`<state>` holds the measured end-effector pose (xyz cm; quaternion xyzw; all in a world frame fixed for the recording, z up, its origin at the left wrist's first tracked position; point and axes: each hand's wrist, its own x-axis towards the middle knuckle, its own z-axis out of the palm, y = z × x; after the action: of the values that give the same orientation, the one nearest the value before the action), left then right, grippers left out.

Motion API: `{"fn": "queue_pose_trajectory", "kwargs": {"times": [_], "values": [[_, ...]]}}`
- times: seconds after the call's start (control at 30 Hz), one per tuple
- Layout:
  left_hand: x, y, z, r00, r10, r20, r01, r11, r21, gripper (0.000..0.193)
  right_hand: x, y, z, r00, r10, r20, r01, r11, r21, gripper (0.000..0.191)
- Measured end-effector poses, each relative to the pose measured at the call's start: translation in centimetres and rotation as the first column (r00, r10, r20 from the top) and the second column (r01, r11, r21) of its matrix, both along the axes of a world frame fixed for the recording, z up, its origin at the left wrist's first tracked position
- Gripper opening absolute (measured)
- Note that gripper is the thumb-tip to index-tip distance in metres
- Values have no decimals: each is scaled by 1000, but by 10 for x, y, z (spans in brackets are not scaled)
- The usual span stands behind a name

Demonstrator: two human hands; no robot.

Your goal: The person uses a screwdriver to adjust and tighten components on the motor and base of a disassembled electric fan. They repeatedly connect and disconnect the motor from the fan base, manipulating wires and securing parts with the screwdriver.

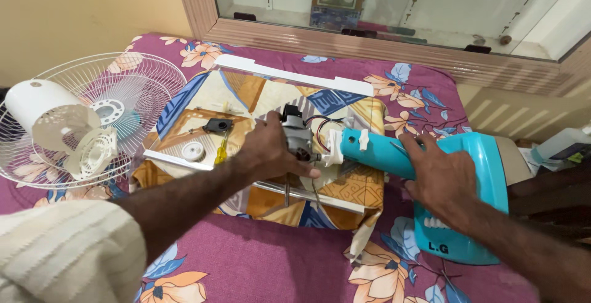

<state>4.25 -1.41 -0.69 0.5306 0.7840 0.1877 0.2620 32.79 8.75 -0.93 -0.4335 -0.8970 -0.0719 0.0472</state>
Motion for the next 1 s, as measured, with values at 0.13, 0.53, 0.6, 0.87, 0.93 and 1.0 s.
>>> {"fn": "queue_pose_trajectory", "kwargs": {"times": [0.13, 0.53, 0.6, 0.87, 0.93, 1.0], "values": [[12, 3, 4, 995, 67, -81, -60, 994, 86, 127, -5, 14, 3, 995, 61, 83, -63, 998, 19, 80], [-16, 7, 20, 777, 232, 585, -192, 973, -132, 73, -45, 50, 123, 888, 79, 452, -219, 939, 267, 93], [-13, 8, 13, 723, 258, 641, -225, 965, -134, 70, -60, 54, 145, 840, 39, 541, -257, 907, 335, 90], [-13, 3, -14, 548, 214, 808, -228, 968, -102, 69, -96, 49, 194, 732, 157, 663, -552, 707, 442, 73], [-16, 0, -17, 544, 195, 816, -218, 972, -87, 68, -105, 45, 200, 705, 209, 677, -606, 673, 423, 70], [-18, 1, -18, 517, 203, 832, -223, 970, -99, 67, -116, 40, 206, 672, 192, 715, -603, 701, 379, 81]]}}
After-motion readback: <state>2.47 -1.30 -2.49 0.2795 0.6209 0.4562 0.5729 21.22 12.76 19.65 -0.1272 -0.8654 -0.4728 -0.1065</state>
